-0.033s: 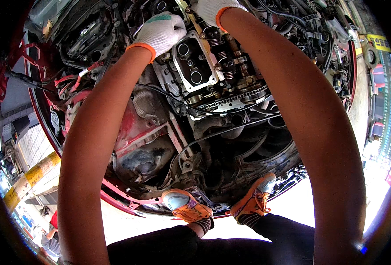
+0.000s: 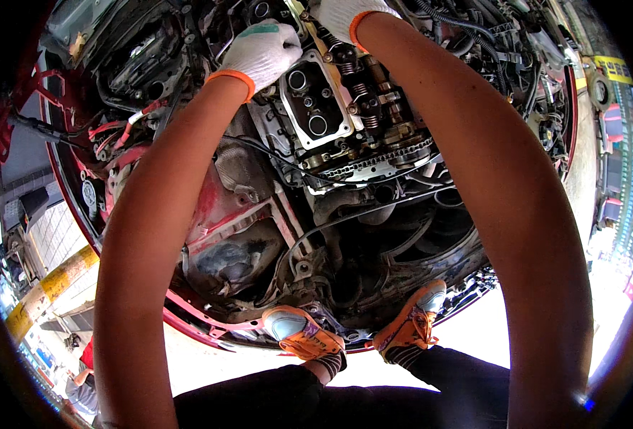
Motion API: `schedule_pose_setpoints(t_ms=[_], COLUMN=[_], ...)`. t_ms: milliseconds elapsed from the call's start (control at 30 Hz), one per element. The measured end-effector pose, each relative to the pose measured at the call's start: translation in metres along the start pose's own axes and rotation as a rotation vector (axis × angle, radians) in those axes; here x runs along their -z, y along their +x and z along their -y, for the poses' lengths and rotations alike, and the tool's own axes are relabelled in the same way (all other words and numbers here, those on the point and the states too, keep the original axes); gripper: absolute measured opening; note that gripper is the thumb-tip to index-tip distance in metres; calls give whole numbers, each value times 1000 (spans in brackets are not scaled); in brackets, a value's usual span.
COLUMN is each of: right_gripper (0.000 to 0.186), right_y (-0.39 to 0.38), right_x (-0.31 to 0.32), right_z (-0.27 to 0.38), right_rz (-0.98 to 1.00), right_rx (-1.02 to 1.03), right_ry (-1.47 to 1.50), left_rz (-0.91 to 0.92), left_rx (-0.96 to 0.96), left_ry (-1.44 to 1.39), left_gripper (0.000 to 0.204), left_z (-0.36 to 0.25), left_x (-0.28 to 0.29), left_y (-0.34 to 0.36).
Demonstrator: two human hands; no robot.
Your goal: The person works on a car engine with the hood open, using a wrench to tighten bolts on the cylinder head. They manipulate various components within the engine bay, including hoses and metal parts, while wearing gloves.
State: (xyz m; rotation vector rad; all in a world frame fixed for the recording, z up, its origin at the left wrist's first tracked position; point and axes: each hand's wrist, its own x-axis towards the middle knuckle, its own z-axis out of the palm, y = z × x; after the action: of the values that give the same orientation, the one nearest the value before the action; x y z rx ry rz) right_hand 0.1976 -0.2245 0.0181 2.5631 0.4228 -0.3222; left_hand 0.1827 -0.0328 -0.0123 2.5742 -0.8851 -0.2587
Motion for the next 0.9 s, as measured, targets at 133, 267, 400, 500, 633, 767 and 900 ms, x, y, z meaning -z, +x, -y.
schedule_pose_setpoints(t_ms=[133,267,400,500,633,767,900], right_gripper=[27,26,25,23,22,22,23], right_y=[-1,-10,-13,-3,1,-3,-7], right_x=[6,20,21,16,12,10,-13], right_z=[3,-3,-12,-7,-16,-18,-18], right_rz=[-51,8,118,-29,37,35,-226], right_rx=[-9,39,168,13,130,216,311], right_ry=[41,-53,-50,63,12,-127,-128], left_rz=[-77,-85,-96,-82,-123,-132,-169], left_rx=[-37,-6,-25,-33,-33,-37,-40], left_ry=[132,189,301,330,278,231,157], left_gripper=[24,19,19,22,21,20,18], left_z=[-7,-12,-16,-15,-13,-10,-6], left_x=[-6,-10,-11,-12,-15,-18,-24], left_y=[2,1,3,3,0,-1,-6])
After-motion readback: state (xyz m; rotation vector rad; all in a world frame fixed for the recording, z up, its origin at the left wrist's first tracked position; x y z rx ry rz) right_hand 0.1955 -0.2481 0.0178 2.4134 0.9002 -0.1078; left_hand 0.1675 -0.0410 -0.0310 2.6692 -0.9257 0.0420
